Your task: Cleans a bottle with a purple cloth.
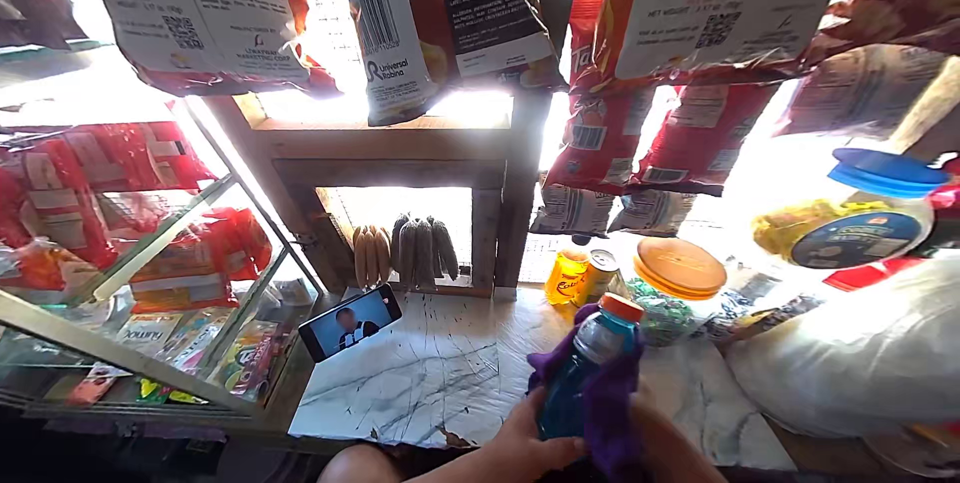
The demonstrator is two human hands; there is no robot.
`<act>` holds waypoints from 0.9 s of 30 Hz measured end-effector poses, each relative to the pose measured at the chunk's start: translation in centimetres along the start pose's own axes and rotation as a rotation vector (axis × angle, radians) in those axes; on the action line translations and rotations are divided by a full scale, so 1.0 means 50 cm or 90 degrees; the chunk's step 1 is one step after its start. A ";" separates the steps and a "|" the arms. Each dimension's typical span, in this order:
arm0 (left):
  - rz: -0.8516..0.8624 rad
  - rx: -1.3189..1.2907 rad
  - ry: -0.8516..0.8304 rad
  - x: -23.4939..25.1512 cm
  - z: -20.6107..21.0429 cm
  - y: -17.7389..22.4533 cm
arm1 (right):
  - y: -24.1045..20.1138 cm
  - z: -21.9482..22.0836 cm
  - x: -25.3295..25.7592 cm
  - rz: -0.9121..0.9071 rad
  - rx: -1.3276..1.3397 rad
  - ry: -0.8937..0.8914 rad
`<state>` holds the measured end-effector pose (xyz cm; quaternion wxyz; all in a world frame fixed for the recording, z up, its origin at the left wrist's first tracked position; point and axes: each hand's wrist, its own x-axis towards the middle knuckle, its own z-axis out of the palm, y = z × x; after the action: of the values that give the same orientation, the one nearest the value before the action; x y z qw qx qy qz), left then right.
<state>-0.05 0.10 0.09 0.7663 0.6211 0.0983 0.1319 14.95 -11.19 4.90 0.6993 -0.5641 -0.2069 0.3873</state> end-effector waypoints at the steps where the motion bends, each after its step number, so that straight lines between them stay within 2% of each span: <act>1: 0.028 0.011 0.020 0.001 -0.004 -0.001 | -0.001 0.014 -0.007 0.013 -0.019 -0.029; 5: 0.085 0.157 0.024 0.009 -0.023 0.002 | 0.026 0.025 -0.012 -0.033 0.052 -0.040; 8: 0.054 0.310 0.005 0.010 -0.028 0.018 | 0.010 0.029 -0.018 -0.066 0.111 0.042; 13: 0.069 0.389 0.000 0.007 -0.025 0.016 | -0.002 0.000 -0.014 -0.118 0.188 0.052; 16: 0.083 0.422 -0.021 0.002 -0.023 0.013 | -0.043 -0.003 -0.031 -0.127 0.158 0.105; 19: 0.100 0.391 -0.089 -0.001 -0.019 0.008 | -0.037 -0.033 -0.028 -0.158 0.145 0.137; 23: 0.106 0.249 -0.135 -0.001 -0.018 0.004 | -0.017 -0.052 -0.068 -0.220 0.109 0.109; 27: 0.136 0.261 -0.141 0.005 -0.017 0.004 | 0.018 -0.090 -0.073 -0.158 0.197 0.137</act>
<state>-0.10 0.98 0.10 0.6121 0.7810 -0.0276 0.1209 15.69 -16.78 3.31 0.8379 -0.4583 -0.1371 0.2629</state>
